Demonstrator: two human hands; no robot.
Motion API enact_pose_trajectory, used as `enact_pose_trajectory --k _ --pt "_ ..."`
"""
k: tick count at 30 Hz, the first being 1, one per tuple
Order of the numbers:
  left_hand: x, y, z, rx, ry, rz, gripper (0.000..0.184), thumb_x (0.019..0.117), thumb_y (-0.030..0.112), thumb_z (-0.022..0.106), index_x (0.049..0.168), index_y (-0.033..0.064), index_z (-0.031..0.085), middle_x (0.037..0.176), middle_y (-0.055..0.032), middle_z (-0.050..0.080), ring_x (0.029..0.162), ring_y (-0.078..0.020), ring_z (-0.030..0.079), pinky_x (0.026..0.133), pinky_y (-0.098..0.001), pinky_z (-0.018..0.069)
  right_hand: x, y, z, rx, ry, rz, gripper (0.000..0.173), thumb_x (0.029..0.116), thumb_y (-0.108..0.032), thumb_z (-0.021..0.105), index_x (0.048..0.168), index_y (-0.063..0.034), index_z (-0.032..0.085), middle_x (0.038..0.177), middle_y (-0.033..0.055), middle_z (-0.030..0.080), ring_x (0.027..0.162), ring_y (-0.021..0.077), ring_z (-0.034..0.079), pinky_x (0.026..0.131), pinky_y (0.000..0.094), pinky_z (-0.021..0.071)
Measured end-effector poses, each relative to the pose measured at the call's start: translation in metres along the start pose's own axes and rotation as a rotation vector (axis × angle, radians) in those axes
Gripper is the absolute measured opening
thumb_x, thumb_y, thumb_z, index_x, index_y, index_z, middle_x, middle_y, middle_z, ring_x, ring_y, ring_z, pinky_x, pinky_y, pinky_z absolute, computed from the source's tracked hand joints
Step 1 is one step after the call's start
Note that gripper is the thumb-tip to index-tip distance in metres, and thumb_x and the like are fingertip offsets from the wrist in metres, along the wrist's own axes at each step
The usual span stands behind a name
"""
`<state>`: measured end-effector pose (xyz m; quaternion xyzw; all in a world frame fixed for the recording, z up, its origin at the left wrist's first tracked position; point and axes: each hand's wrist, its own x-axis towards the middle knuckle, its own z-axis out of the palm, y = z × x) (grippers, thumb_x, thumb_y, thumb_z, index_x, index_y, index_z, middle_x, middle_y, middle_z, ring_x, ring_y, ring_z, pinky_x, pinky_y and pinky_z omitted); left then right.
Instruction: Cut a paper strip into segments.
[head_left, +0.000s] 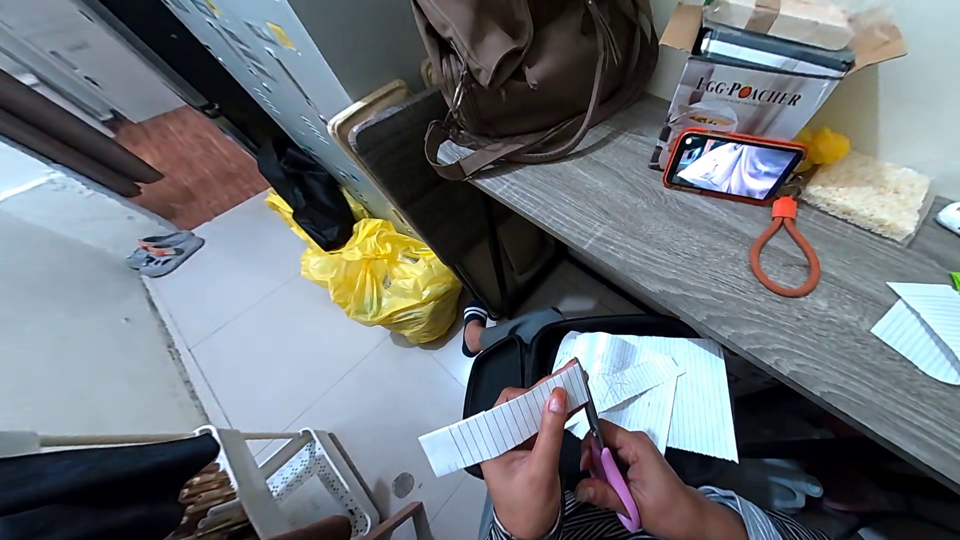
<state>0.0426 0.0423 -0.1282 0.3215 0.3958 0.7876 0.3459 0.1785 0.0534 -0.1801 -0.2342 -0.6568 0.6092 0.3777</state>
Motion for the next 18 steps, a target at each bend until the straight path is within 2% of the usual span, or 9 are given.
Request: enact_pose_trajectory --k 6,12,18 --pt "-0.0008 0.0001 0.0003 0.009 -0.015 0.003 0.006 0.0904 0.01 0.075 0.094 0.0127 0.071 0.094 -0.007 0.079 0.086 -0.0171 0.078 0.077 -0.0327 0.0655 -0.0001 -0.0054 -0.0017 -0.041 -0.071 0.044 0.045 0.093 -0.038 0.073 0.106 0.0024 0.059 0.077 -0.0003 0.056 0.065 -0.0056 0.05 0.061 0.0096 0.042" --pt "-0.0009 -0.0006 -0.0003 -0.001 0.014 -0.014 0.008 0.0887 0.012 0.078 0.094 0.0129 0.072 0.094 -0.0066 0.079 0.086 -0.0174 0.078 0.077 -0.0333 0.0656 0.0004 -0.0002 -0.0007 -0.046 -0.026 -0.044 0.043 0.0962 -0.039 0.07 0.101 0.002 0.058 0.07 -0.0008 0.053 0.06 -0.0064 0.045 0.056 0.0082 0.0382" --pt "-0.0006 0.0001 0.0001 0.0 0.009 -0.008 0.008 0.0898 0.011 0.076 0.095 0.0126 0.072 0.095 -0.0076 0.079 0.087 -0.018 0.078 0.077 -0.0334 0.0657 -0.0011 0.0011 -0.0005 -0.012 0.004 -0.036 0.038 0.0954 -0.036 0.072 0.096 0.0004 0.06 0.066 -0.0018 0.055 0.057 -0.0062 0.049 0.054 0.0097 0.042"
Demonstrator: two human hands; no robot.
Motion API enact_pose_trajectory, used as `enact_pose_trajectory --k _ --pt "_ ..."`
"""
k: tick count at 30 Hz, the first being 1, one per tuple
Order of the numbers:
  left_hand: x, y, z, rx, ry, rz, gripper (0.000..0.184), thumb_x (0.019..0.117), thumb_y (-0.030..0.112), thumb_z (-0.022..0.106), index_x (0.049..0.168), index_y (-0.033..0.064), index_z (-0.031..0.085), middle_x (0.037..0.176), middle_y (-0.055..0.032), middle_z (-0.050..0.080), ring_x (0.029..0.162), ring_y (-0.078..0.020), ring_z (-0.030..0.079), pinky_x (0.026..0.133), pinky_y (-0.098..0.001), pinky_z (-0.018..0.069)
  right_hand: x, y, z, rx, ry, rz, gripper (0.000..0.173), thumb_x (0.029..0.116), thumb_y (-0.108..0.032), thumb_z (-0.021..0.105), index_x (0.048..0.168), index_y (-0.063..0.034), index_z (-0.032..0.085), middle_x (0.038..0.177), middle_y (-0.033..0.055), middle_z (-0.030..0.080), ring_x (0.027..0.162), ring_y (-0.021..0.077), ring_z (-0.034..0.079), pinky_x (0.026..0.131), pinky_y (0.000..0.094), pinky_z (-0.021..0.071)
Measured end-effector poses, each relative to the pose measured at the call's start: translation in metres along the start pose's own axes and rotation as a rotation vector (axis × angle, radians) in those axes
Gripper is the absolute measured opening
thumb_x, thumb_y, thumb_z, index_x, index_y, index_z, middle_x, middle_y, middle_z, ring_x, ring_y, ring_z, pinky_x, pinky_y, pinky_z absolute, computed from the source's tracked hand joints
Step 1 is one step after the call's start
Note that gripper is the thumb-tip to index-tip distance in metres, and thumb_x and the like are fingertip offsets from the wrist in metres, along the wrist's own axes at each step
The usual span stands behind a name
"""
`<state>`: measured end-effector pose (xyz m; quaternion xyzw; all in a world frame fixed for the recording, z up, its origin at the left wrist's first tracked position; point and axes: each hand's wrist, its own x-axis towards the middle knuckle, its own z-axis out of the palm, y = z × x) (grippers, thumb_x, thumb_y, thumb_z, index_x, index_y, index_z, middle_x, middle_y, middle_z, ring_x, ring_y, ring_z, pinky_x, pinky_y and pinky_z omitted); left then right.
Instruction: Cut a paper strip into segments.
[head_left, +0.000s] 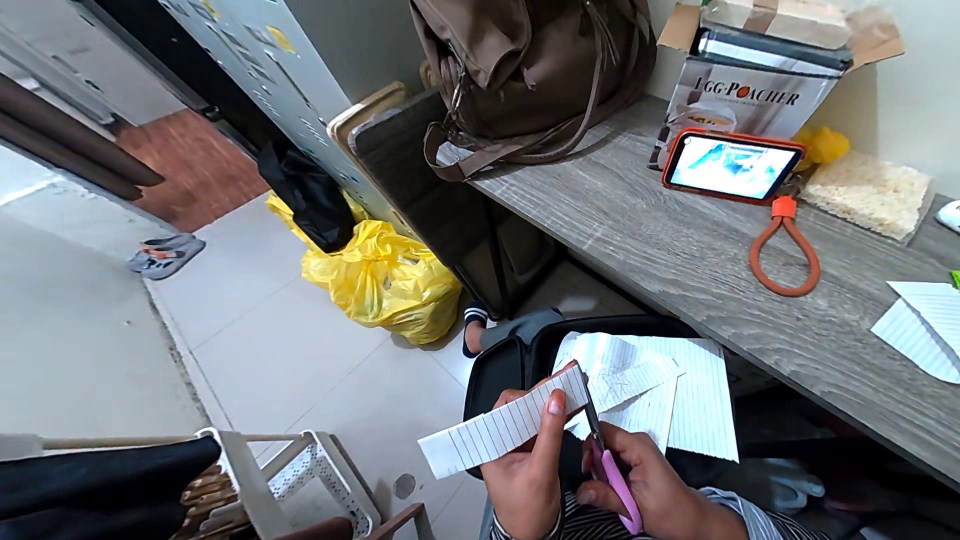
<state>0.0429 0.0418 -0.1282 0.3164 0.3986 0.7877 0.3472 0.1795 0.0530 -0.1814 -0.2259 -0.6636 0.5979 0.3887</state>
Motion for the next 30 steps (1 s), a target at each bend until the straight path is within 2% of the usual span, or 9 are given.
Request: enact_pose_trajectory --k 8,11,14,17,21,25,30 --pt "-0.0004 0.0003 -0.0001 0.004 -0.019 0.013 0.007 0.0908 0.009 0.074 0.095 0.0129 0.071 0.095 -0.0073 0.079 0.086 -0.0179 0.078 0.077 -0.0331 0.0657 0.0019 -0.0048 -0.001 -0.051 -0.072 0.032 0.048 0.0949 -0.041 0.07 0.109 0.0042 0.06 0.077 0.0008 0.056 0.065 -0.0061 0.049 0.061 0.0083 0.0407" --pt "-0.0004 0.0 -0.0001 0.004 -0.017 0.007 0.007 0.0909 0.009 0.074 0.096 0.0121 0.07 0.096 -0.0083 0.079 0.087 -0.0186 0.078 0.078 -0.0335 0.0656 0.0014 -0.0033 -0.0009 -0.053 -0.056 -0.01 0.045 0.0966 -0.039 0.069 0.105 0.0047 0.062 0.078 0.0027 0.057 0.066 -0.0054 0.049 0.061 0.0082 0.0406" --pt "-0.0004 -0.0005 -0.0013 0.014 -0.02 0.011 0.007 0.0909 0.012 0.075 0.096 0.0124 0.07 0.095 -0.0078 0.079 0.086 -0.0184 0.078 0.077 -0.0332 0.0657 0.0015 -0.0014 0.0 -0.026 -0.029 -0.026 0.036 0.0968 -0.033 0.07 0.097 0.003 0.062 0.07 0.0006 0.056 0.061 -0.0068 0.047 0.057 0.0078 0.0388" --pt "-0.0002 -0.0011 -0.002 0.017 -0.019 0.014 0.007 0.0908 0.012 0.076 0.096 0.0127 0.071 0.095 -0.0076 0.079 0.086 -0.0184 0.078 0.077 -0.0333 0.0656 0.0006 0.0 -0.0004 -0.008 -0.02 -0.017 0.033 0.0962 -0.03 0.071 0.093 0.0018 0.063 0.067 0.0001 0.057 0.058 -0.0067 0.049 0.055 0.0086 0.0408" --pt "-0.0003 -0.0003 -0.0003 0.004 -0.015 0.008 0.007 0.0901 0.01 0.076 0.095 0.0127 0.071 0.095 -0.0072 0.079 0.087 -0.0177 0.078 0.078 -0.0332 0.0656 0.0008 0.0001 -0.0001 -0.004 -0.024 -0.01 0.036 0.0963 -0.033 0.071 0.094 0.0019 0.062 0.068 -0.0003 0.057 0.058 -0.0071 0.049 0.055 0.0085 0.0406" --pt "-0.0008 0.0008 0.001 0.007 -0.021 -0.002 0.007 0.0899 0.011 0.076 0.094 0.0134 0.071 0.094 -0.0065 0.079 0.086 -0.0171 0.078 0.077 -0.0325 0.0656 0.001 -0.0044 -0.0004 -0.045 -0.063 0.023 0.044 0.095 -0.037 0.071 0.104 0.0043 0.061 0.08 0.0023 0.058 0.067 -0.0063 0.049 0.062 0.0076 0.0407" --pt "-0.001 0.0011 0.0009 0.003 -0.026 0.0 0.007 0.0904 0.01 0.075 0.094 0.0132 0.071 0.095 -0.0066 0.079 0.087 -0.017 0.078 0.078 -0.0323 0.0654 0.0006 -0.0052 0.0 -0.05 -0.062 0.035 0.046 0.0946 -0.04 0.071 0.105 0.0039 0.061 0.081 0.002 0.058 0.069 -0.006 0.05 0.063 0.0079 0.0412"
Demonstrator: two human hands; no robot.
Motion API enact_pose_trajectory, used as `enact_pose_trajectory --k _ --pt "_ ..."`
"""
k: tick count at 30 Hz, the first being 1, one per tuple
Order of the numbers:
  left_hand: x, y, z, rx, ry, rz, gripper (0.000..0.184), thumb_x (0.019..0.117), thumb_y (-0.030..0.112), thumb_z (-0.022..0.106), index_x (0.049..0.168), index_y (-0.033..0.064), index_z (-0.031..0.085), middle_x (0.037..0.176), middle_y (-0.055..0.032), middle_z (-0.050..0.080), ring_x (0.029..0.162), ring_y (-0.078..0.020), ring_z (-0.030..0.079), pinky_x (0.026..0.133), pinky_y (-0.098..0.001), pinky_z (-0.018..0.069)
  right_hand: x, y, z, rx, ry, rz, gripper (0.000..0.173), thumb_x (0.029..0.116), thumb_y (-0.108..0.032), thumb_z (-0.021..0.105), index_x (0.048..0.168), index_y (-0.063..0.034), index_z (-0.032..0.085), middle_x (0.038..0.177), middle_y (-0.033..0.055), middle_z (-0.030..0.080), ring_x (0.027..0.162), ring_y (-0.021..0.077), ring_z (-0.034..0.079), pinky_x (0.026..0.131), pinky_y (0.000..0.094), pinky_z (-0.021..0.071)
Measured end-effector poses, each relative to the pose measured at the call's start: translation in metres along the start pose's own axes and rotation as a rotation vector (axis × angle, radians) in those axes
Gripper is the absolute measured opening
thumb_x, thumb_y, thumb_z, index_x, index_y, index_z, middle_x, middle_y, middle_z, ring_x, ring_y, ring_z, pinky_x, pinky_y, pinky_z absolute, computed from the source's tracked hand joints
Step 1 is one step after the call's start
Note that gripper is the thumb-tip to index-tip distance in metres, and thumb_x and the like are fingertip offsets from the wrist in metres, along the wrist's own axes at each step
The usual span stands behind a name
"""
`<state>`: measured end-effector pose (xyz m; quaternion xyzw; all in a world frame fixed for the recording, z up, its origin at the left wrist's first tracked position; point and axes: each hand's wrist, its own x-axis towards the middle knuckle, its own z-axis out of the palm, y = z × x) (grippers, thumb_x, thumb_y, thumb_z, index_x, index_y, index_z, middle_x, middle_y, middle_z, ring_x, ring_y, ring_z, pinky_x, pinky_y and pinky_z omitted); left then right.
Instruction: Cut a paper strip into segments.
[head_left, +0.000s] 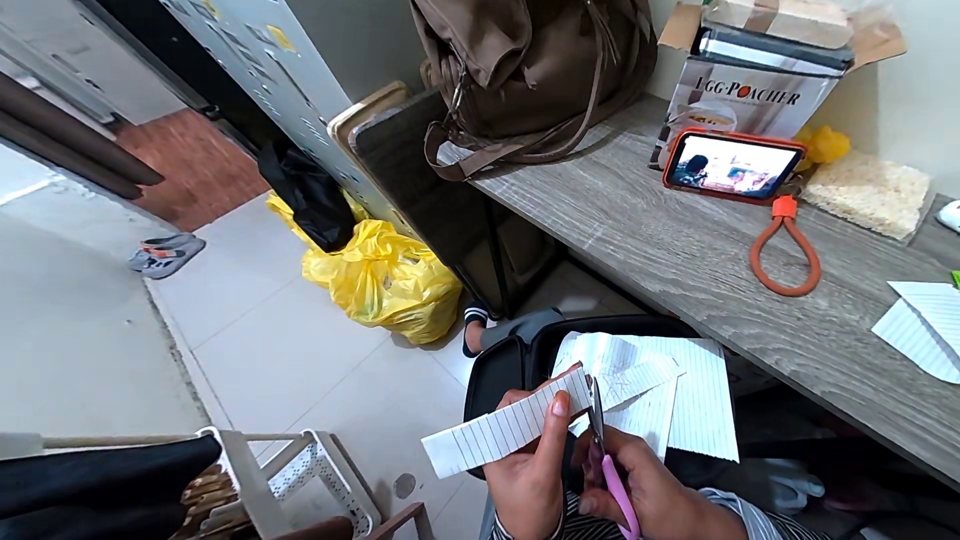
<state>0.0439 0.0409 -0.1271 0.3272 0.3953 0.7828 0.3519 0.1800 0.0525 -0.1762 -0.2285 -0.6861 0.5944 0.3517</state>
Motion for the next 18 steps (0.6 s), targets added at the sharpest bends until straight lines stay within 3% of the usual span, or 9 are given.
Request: enact_pose_trajectory --k 6,18 --pt "-0.0003 0.0003 0.0009 -0.001 0.004 0.004 0.008 0.0899 0.01 0.076 0.095 0.0137 0.071 0.094 -0.0056 0.079 0.085 -0.0158 0.078 0.078 -0.0315 0.0654 0.0 0.0017 -0.0004 -0.015 0.0 -0.028 0.048 0.0952 -0.042 0.07 0.106 0.0036 0.061 0.083 0.0032 0.058 0.072 -0.0046 0.051 0.066 0.0086 0.0429" --pt "0.0004 -0.001 -0.0012 0.005 0.009 0.016 0.007 0.0904 0.01 0.075 0.095 0.0131 0.071 0.094 -0.0066 0.079 0.086 -0.0171 0.078 0.077 -0.0332 0.0657 -0.0001 0.0047 -0.0001 0.043 0.053 -0.045 0.034 0.0953 -0.031 0.072 0.092 0.001 0.063 0.066 -0.0007 0.058 0.057 -0.0068 0.049 0.054 0.0088 0.0404"
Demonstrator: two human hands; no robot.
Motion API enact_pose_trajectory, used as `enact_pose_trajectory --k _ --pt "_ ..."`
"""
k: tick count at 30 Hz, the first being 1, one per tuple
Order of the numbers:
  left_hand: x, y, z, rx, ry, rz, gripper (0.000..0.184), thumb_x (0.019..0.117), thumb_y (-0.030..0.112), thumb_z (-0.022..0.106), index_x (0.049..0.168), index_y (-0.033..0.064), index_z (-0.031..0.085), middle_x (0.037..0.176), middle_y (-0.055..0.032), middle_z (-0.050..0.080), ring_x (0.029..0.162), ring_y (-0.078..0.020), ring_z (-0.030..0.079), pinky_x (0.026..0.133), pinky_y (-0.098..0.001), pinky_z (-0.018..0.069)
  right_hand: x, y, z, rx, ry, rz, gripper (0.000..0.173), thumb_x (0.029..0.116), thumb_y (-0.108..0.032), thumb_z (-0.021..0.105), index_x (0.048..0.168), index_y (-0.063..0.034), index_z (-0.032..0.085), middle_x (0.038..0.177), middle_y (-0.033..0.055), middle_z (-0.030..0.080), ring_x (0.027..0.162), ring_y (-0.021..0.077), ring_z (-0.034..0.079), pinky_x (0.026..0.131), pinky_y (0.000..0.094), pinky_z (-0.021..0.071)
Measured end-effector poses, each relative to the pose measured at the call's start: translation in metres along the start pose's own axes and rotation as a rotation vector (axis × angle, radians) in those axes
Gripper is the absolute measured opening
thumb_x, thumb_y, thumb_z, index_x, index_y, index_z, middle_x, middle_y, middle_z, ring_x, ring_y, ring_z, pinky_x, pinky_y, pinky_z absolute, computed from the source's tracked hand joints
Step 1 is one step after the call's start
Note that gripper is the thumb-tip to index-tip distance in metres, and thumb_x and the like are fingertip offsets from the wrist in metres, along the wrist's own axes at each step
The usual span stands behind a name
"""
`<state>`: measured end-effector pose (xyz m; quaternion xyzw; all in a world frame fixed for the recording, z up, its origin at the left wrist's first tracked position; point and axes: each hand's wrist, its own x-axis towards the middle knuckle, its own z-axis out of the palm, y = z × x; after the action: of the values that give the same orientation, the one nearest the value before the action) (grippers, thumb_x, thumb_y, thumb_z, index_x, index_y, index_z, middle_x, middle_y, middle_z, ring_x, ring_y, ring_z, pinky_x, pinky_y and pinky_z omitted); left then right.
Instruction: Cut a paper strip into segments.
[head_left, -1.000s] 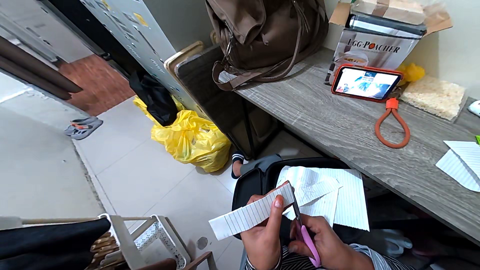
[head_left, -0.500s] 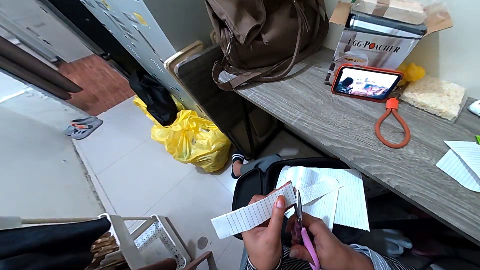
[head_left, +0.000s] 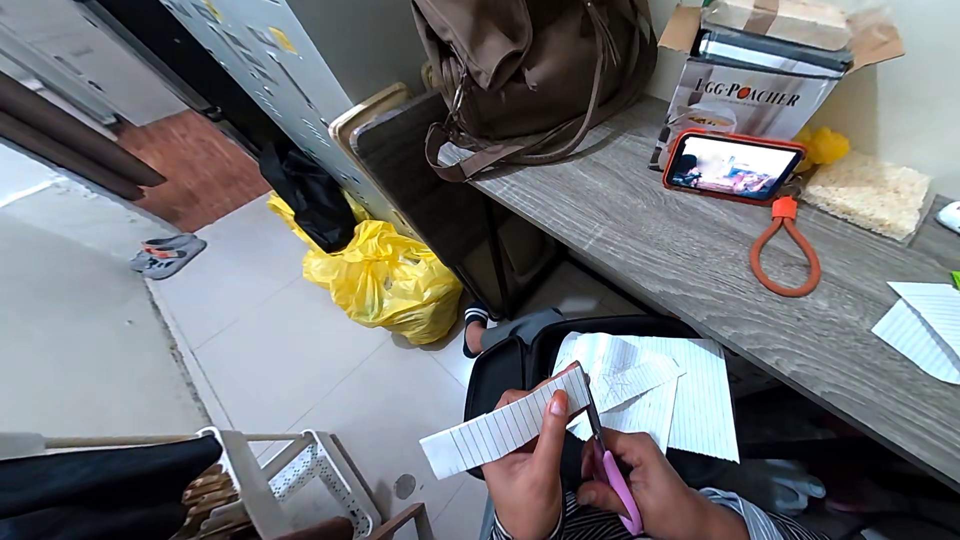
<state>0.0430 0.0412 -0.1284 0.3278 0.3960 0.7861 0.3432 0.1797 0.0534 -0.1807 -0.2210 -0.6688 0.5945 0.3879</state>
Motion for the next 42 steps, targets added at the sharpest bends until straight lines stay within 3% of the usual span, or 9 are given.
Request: enact_pose_trajectory --k 7,15,21,27,36,42 --pt "-0.0004 -0.0004 -0.0003 0.005 -0.012 -0.006 0.006 0.0908 0.012 0.075 0.095 0.0132 0.072 0.095 -0.0061 0.079 0.086 -0.0163 0.077 0.077 -0.0316 0.0653 0.0002 -0.0026 -0.0012 -0.03 -0.072 0.024 0.047 0.0962 -0.043 0.069 0.105 0.0033 0.06 0.081 0.0017 0.057 0.068 -0.0054 0.05 0.063 0.0086 0.042" --pt "0.0004 -0.0009 0.0002 -0.006 -0.008 -0.015 0.006 0.0908 0.011 0.075 0.095 0.0122 0.071 0.096 -0.0069 0.079 0.087 -0.0166 0.078 0.078 -0.0322 0.0652 0.0013 -0.0004 0.0004 -0.02 -0.024 -0.016 0.041 0.0973 -0.038 0.068 0.097 0.0021 0.06 0.07 -0.0008 0.054 0.06 -0.0076 0.045 0.057 0.0072 0.0374" --pt "0.0008 -0.0009 -0.0004 -0.01 -0.011 -0.007 0.006 0.0913 0.009 0.074 0.095 0.0119 0.07 0.097 -0.0089 0.079 0.088 -0.0187 0.078 0.079 -0.0333 0.0654 0.0003 0.0012 0.0012 0.004 0.005 -0.01 0.036 0.0958 -0.033 0.071 0.092 0.0017 0.062 0.067 -0.0005 0.058 0.058 -0.0073 0.05 0.055 0.0082 0.0416" --pt "0.0004 0.0 0.0015 -0.014 -0.004 -0.015 0.006 0.0904 0.01 0.076 0.094 0.0124 0.071 0.094 -0.0067 0.079 0.085 -0.017 0.078 0.077 -0.0323 0.0656 0.0011 -0.0032 -0.0007 -0.016 -0.082 0.042 0.049 0.0963 -0.044 0.068 0.106 0.0032 0.06 0.08 0.001 0.056 0.068 -0.0053 0.05 0.062 0.0087 0.0416" --pt "0.0017 -0.0003 0.0004 -0.007 -0.016 -0.002 0.006 0.0913 0.009 0.074 0.096 0.0119 0.071 0.096 -0.0076 0.079 0.087 -0.0176 0.078 0.079 -0.0335 0.0654 0.002 -0.0004 0.0004 -0.009 -0.033 -0.003 0.039 0.0975 -0.037 0.068 0.097 0.0013 0.06 0.07 -0.0014 0.054 0.06 -0.0075 0.046 0.057 0.0076 0.0382" --pt "0.0014 -0.0019 -0.0012 -0.01 -0.008 -0.013 0.006 0.0913 0.01 0.074 0.096 0.0109 0.07 0.098 -0.0102 0.079 0.089 -0.0209 0.078 0.079 -0.035 0.0655 0.0005 0.0002 0.0006 0.02 -0.01 0.002 0.036 0.0967 -0.033 0.07 0.092 0.0016 0.062 0.066 -0.001 0.057 0.058 -0.007 0.05 0.055 0.0089 0.0421"
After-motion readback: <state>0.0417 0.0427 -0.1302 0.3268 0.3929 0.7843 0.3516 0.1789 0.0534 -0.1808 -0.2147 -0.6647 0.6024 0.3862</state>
